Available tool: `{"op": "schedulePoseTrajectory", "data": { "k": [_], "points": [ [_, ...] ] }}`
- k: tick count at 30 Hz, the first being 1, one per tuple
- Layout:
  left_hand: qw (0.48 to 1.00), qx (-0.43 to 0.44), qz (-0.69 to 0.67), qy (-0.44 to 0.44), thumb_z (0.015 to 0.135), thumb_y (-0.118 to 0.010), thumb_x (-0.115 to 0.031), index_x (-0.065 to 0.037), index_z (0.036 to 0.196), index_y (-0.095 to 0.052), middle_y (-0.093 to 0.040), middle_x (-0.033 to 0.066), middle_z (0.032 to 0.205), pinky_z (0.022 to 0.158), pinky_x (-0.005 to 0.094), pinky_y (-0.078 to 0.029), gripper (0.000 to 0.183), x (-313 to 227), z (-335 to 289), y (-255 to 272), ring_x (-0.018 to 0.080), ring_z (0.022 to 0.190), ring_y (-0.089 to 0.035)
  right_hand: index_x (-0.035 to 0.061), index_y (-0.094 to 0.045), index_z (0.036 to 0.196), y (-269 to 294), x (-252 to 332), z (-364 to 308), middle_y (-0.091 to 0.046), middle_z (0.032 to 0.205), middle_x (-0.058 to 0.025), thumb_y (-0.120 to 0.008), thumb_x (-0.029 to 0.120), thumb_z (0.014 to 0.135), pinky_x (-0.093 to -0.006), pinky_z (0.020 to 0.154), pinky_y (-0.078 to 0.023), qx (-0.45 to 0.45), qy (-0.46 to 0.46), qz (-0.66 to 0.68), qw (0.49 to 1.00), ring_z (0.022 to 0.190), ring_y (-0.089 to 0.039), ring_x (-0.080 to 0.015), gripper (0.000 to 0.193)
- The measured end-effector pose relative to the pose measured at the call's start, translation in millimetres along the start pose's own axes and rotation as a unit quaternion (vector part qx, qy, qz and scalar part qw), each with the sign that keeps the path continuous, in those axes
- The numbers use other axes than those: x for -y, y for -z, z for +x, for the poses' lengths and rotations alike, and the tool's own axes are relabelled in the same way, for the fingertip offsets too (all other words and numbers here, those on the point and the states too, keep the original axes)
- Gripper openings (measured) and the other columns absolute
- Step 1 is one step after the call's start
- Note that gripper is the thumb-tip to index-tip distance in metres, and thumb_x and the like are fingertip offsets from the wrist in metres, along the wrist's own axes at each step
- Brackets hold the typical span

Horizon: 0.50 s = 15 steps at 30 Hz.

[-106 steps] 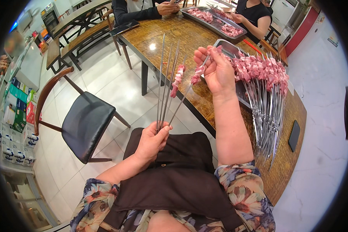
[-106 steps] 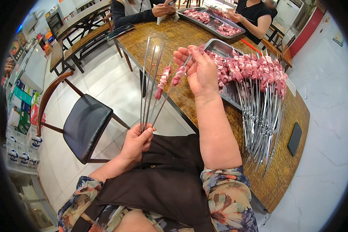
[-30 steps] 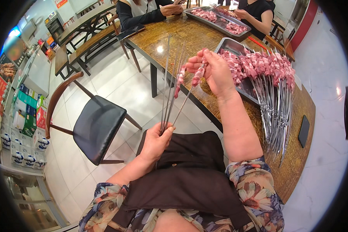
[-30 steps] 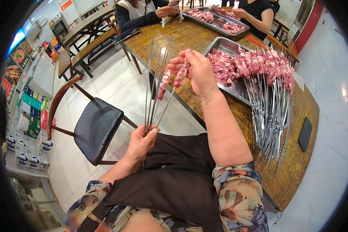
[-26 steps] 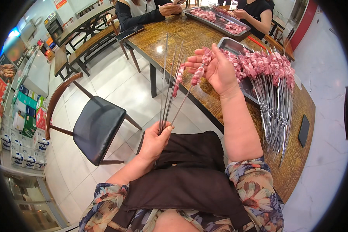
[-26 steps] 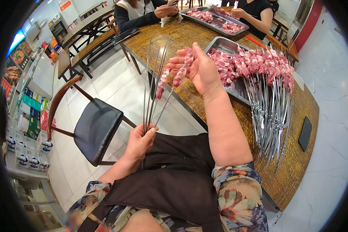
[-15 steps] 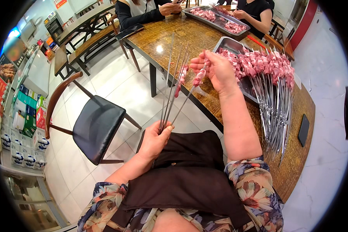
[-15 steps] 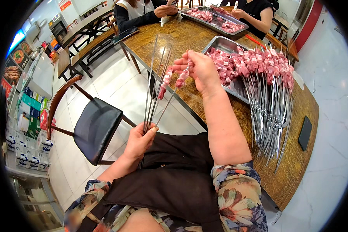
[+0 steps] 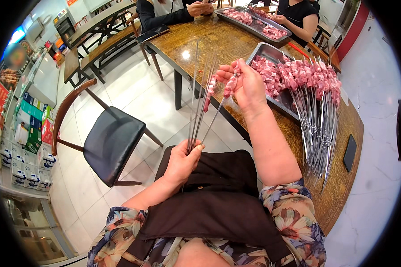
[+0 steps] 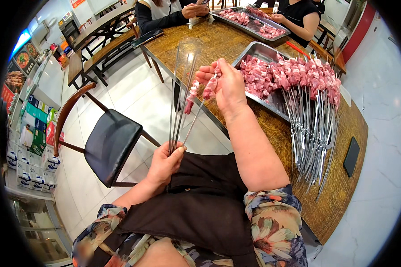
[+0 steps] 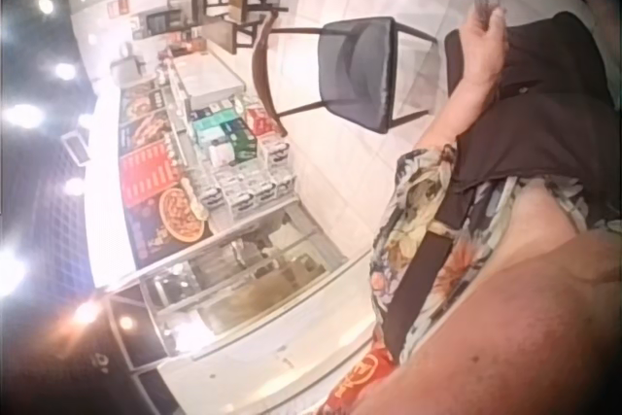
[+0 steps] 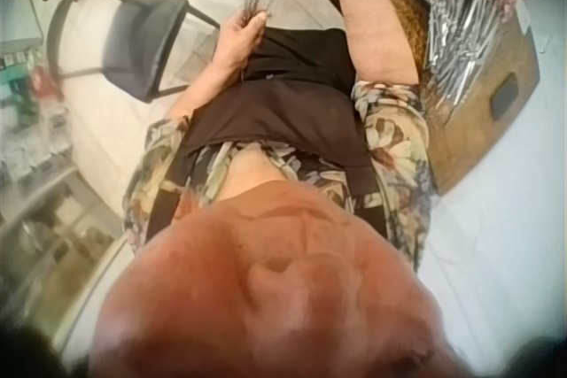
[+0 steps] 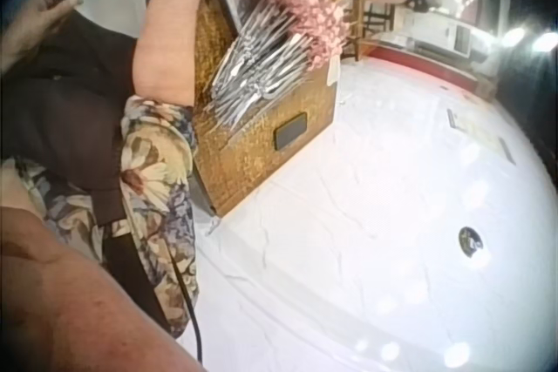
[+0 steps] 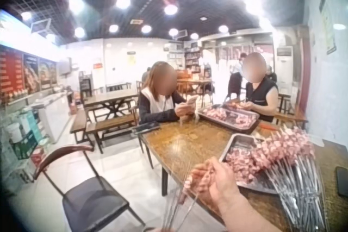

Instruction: The person picks up raw meat cubes and slides them onto metal skewers, then places the finished skewers onto a pile.

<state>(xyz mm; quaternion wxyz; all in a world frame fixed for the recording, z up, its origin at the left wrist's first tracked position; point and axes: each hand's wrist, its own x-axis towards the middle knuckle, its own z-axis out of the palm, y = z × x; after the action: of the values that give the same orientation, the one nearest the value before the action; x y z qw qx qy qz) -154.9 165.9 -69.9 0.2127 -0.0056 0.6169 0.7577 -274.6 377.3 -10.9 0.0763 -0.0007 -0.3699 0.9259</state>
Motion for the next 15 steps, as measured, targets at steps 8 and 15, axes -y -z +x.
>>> {"op": "schedulePoseTrajectory", "data": {
  "k": [8,15],
  "points": [
    [1.000,0.015,-0.016,-0.003,0.089,-0.058,-0.012,-0.003,0.094,-0.055,-0.045,-0.0035,0.061,0.037,0.0173,-0.023,0.011,-6,-1,4,0.0021,0.043,-0.033,-0.0041,-0.051,0.101,12,27,7,-0.061,0.092,-0.0188,-0.043,0.021,0.094,-0.0444,0.079,-0.052,0.068,-0.076,-0.005,0.995,0.084,-0.063,-0.0300,0.028],
    [0.995,-0.008,0.078,-0.058,0.088,-0.059,-0.012,-0.002,0.094,-0.056,-0.046,-0.0047,0.059,0.038,0.0173,-0.026,0.011,1,5,14,0.0016,0.044,-0.036,-0.0030,-0.051,0.094,15,22,8,-0.060,0.080,-0.0159,-0.040,0.023,0.096,-0.0389,0.068,-0.054,0.021,-0.041,-0.027,0.999,0.071,-0.063,-0.0264,0.028]
  ]
}}
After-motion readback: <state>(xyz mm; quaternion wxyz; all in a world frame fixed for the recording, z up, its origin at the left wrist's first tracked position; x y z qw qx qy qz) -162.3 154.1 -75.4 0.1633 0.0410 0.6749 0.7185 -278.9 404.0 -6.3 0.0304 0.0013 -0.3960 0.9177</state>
